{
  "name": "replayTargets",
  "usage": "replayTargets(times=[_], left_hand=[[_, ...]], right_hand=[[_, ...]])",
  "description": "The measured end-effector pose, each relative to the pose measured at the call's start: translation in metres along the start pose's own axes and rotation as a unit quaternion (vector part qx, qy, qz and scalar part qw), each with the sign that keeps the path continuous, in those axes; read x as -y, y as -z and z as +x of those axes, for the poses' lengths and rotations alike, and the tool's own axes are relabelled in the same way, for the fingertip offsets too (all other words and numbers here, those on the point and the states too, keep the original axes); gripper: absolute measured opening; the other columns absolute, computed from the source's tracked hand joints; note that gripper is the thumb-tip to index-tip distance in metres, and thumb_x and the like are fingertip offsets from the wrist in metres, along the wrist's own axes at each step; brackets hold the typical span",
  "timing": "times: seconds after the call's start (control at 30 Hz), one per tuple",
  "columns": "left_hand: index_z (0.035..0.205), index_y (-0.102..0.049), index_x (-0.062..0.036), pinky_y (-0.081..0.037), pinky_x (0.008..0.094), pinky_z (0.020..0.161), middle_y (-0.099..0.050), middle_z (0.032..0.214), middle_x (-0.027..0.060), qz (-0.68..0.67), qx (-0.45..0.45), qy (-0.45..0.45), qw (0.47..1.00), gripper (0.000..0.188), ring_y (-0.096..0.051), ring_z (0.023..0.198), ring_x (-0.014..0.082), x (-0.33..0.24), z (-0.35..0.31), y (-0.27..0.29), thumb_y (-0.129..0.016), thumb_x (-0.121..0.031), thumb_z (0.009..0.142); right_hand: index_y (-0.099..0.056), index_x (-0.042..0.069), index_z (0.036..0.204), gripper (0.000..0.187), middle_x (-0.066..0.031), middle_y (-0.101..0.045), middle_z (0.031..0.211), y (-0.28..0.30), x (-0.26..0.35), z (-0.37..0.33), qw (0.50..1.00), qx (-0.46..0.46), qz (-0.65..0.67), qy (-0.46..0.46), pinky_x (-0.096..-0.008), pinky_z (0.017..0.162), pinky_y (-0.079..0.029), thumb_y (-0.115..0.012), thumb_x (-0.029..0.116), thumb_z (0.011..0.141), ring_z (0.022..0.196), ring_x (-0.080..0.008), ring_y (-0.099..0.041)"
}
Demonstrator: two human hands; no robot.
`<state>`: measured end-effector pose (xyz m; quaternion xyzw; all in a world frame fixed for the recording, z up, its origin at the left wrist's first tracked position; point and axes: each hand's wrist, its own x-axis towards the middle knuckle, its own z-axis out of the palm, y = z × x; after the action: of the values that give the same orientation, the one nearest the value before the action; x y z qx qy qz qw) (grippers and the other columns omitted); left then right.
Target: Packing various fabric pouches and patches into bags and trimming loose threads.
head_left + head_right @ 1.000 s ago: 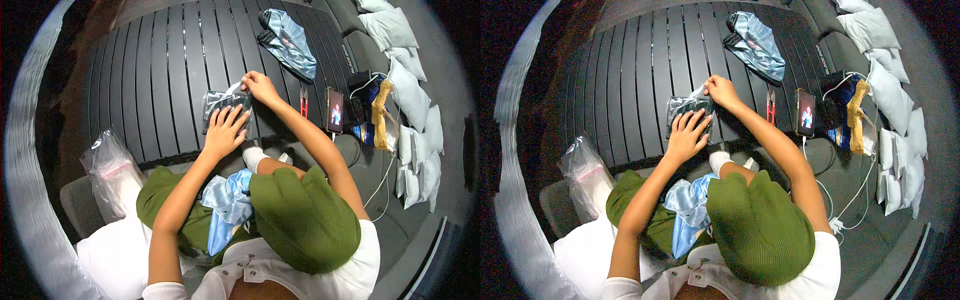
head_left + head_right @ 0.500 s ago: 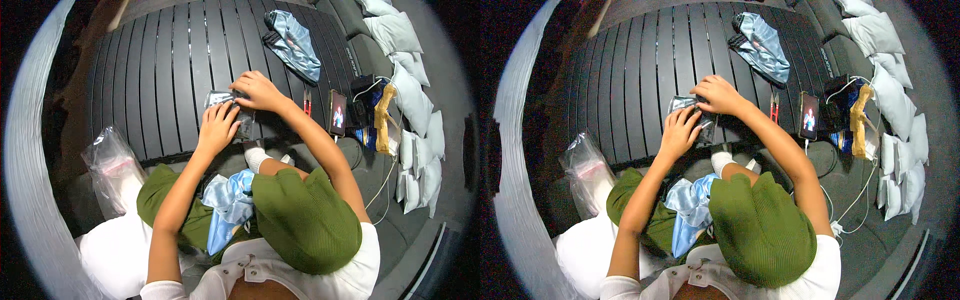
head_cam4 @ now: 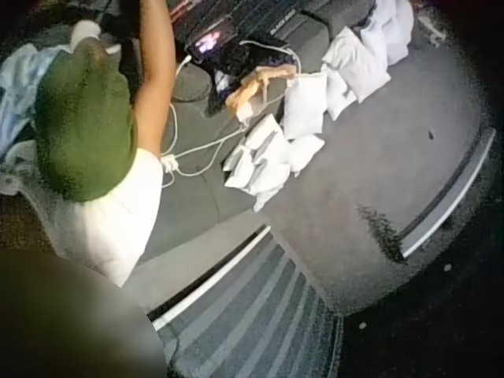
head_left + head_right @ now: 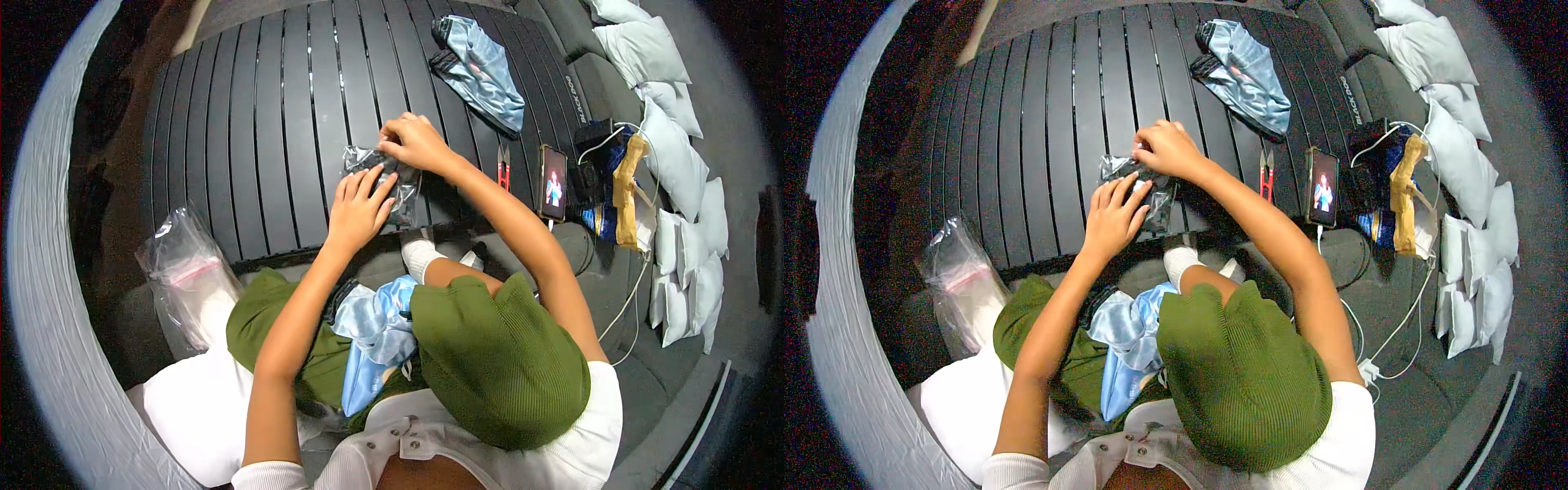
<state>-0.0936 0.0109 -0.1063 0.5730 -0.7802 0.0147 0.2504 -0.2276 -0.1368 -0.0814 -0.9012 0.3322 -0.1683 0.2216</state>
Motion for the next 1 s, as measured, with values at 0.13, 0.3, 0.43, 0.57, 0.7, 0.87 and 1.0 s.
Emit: replayTargets(times=[0.13, 0.3, 0.43, 0.57, 0.7, 0.87, 1.0], left_hand=[[0.119, -0.052, -0.0196, -0.030, 0.0392, 0.096, -0.046, 0.123, 0.0044, -0.003, 0.006, 0.004, 1.000, 0.038, -0.041, 0.111, 0.0218, 0.002, -0.004, -0.003, -0.055, -0.030, 0.082], [0.120, -0.051, -0.0201, -0.029, 0.0400, 0.096, -0.046, 0.123, 0.0047, -0.010, 0.004, 0.011, 1.000, 0.039, -0.041, 0.111, 0.0227, -0.002, -0.003, -0.002, -0.055, -0.030, 0.082], [0.122, -0.050, -0.0197, -0.029, 0.0399, 0.096, -0.045, 0.124, 0.0060, -0.041, 0.015, 0.025, 0.999, 0.039, -0.041, 0.111, 0.0246, -0.005, -0.002, 0.002, -0.053, -0.029, 0.084], [0.119, -0.050, -0.0107, -0.030, 0.0408, 0.095, -0.048, 0.120, 0.0090, -0.171, 0.025, 0.154, 0.973, 0.038, -0.042, 0.109, 0.0280, 0.000, 0.012, 0.017, -0.050, -0.030, 0.086], [0.118, -0.049, -0.0039, -0.036, 0.0413, 0.089, -0.050, 0.116, 0.0162, -0.162, -0.056, 0.253, 0.952, 0.044, -0.046, 0.103, 0.0328, 0.041, 0.031, 0.014, -0.058, -0.025, 0.081], [0.098, -0.061, 0.0016, -0.046, 0.0293, 0.063, -0.062, 0.077, 0.0103, -0.273, -0.002, 0.340, 0.900, 0.036, -0.056, 0.064, 0.0177, 0.084, 0.044, -0.005, -0.067, -0.026, 0.076], [0.087, -0.064, -0.0010, -0.041, 0.0236, 0.051, -0.058, 0.064, 0.0022, -0.338, 0.098, 0.388, 0.852, 0.027, -0.050, 0.053, 0.0105, 0.091, 0.054, -0.005, -0.068, -0.025, 0.075]], right_hand=[[-0.064, 0.010, 0.078, 0.021, -0.0052, -0.064, 0.076, -0.002, 0.010, 0.007, 0.998, -0.003, 0.002, -0.066, -0.0412, 0.078, -0.038, -0.061, 0.030, 0.073, 0.084, -0.0254, -0.056], [-0.062, 0.008, 0.075, 0.024, -0.0063, -0.064, 0.071, -0.003, -0.001, 0.012, 0.981, -0.052, -0.079, -0.170, -0.0409, 0.069, -0.041, -0.060, 0.032, 0.075, 0.079, -0.0255, -0.059], [-0.062, 0.007, 0.082, 0.032, -0.0082, -0.064, 0.078, 0.001, -0.009, 0.013, 0.972, 0.026, -0.003, -0.234, -0.0343, 0.068, -0.046, -0.066, 0.037, 0.072, 0.078, -0.0230, -0.062], [-0.057, 0.001, 0.101, 0.057, -0.0091, -0.062, 0.085, 0.025, -0.021, 0.005, 0.956, 0.081, 0.151, -0.237, -0.0266, 0.074, -0.046, -0.074, 0.043, 0.067, 0.079, -0.0151, -0.059], [-0.057, 0.000, 0.106, 0.055, -0.0051, -0.062, 0.087, 0.035, -0.045, -0.014, 0.943, 0.070, 0.228, -0.233, -0.0246, 0.068, -0.046, -0.073, 0.037, 0.069, 0.076, -0.0130, -0.058], [-0.062, -0.001, 0.096, 0.036, -0.0046, -0.061, 0.075, 0.032, -0.034, -0.023, 0.848, 0.121, 0.381, -0.347, -0.0221, 0.043, -0.041, -0.073, 0.023, 0.072, 0.055, -0.0072, -0.054], [-0.062, -0.002, 0.087, 0.022, -0.0040, -0.059, 0.067, 0.025, -0.029, -0.021, 0.824, 0.062, 0.423, -0.372, -0.0198, 0.039, -0.040, -0.070, 0.014, 0.074, 0.047, -0.0086, -0.053]])
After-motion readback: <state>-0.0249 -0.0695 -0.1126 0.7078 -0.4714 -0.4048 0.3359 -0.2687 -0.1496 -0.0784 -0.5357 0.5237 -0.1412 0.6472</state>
